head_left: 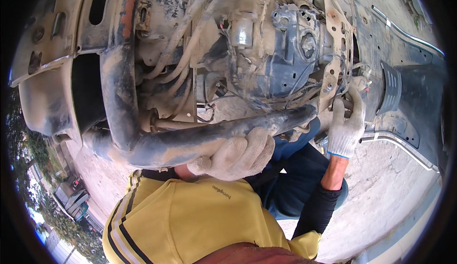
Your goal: The person kneels under a vehicle and uses a wrench and an impact wrench to loosen and remove bolts from the undercarriage. They then disconnect electrical connectors and remove a metal bracket from the vehicle frame.
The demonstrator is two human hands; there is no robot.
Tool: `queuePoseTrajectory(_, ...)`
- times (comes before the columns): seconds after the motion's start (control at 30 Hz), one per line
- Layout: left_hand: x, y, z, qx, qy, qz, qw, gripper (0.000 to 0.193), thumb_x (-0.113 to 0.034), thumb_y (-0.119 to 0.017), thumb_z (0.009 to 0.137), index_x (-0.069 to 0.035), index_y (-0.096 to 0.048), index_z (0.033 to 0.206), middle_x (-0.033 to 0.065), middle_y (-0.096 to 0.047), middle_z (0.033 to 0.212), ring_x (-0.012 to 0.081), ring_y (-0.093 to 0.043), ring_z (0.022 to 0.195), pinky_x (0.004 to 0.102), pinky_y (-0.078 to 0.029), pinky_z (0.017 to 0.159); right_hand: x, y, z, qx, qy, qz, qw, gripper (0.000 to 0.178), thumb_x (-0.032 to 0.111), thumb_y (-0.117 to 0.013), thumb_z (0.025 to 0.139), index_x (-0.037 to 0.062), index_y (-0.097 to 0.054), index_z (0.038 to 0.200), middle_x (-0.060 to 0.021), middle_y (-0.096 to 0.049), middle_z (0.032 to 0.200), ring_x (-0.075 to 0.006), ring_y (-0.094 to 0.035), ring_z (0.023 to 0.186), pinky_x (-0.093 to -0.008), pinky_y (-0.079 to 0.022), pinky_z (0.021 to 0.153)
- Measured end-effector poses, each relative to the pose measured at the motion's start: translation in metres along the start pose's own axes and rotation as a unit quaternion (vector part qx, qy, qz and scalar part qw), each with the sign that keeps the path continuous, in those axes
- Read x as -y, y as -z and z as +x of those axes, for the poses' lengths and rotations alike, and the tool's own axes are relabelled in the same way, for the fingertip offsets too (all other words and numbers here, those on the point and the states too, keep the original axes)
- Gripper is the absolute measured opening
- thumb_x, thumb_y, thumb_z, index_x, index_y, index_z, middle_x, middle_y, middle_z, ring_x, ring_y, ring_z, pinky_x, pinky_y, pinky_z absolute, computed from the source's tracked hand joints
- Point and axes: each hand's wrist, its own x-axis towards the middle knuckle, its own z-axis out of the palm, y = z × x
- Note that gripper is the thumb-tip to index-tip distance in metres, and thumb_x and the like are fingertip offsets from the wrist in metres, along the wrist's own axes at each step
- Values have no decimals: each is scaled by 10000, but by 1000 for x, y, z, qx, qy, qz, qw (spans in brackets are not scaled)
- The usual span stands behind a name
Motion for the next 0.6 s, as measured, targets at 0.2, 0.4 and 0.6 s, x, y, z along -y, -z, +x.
queuePoseTrajectory(0.2, 0, 14, 2, 72, 9, -11, 997, 112, -392, -751, 735, -326, -732, 822, -129, -727, 993, 49, -539, 889, 389, -269, 1127, 19, 3, -3, -17, 67, -2, 998, 424, 45, -693, 923, 33, -672, 1346, -103, -685, 1113, -191, -681, 926, -334, -558, 828)
queuePoseTrajectory(0.4, 4, 17, 16, 76, 11, -40, 996, 145, -342, -762, 723, -360, -754, 867, -142, -751, 1044, 74, -595, 993, 491, -172, 1217, 51, 2, -19, 87, 212, 56, 972, 316, 0, -716, 907, 30, -711, 1222, -126, -699, 1118, -263, -687, 950, -380, -564, 861)
queuePoseTrajectory(0.6, 15, 16, 20, 58, -19, -66, 996, 126, -318, -756, 754, -337, -744, 878, -130, -740, 1053, 94, -631, 979, 493, -236, 1163, 57, -8, -17, 124, 296, 28, 947, 220, -39, -658, 939, 5, -721, 1145, -176, -725, 1077, -366, -713, 1018, -419, -552, 930)
